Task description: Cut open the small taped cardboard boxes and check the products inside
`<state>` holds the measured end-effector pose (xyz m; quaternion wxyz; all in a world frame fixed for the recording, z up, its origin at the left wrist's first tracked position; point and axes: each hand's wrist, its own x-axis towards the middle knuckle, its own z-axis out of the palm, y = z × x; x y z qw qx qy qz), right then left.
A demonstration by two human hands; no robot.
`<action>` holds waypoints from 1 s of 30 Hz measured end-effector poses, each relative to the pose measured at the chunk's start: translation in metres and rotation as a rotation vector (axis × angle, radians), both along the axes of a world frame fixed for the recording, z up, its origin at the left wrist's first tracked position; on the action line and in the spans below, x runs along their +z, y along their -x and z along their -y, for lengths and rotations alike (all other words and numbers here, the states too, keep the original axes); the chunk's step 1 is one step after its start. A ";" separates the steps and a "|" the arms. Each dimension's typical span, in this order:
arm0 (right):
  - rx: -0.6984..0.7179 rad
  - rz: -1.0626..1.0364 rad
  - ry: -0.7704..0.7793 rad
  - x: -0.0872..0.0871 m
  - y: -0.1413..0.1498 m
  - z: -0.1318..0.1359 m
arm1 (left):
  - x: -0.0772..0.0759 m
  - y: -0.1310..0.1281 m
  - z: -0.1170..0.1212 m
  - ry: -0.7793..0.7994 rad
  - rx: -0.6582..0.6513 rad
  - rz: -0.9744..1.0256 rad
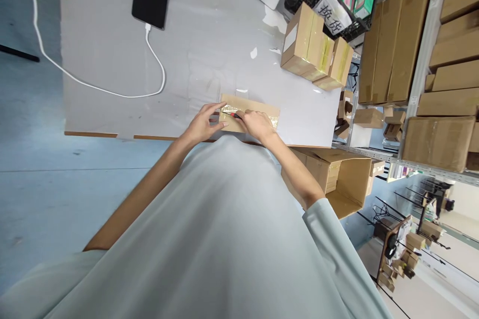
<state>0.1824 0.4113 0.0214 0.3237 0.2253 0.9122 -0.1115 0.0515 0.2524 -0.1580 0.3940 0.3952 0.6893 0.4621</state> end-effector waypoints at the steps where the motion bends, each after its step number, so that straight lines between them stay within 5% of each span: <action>1: 0.008 0.006 -0.002 -0.002 0.001 -0.001 | 0.000 0.000 0.000 0.001 0.002 0.010; 30: 0.026 0.052 0.016 0.000 0.023 0.004 | -0.002 0.005 -0.001 0.037 0.026 0.061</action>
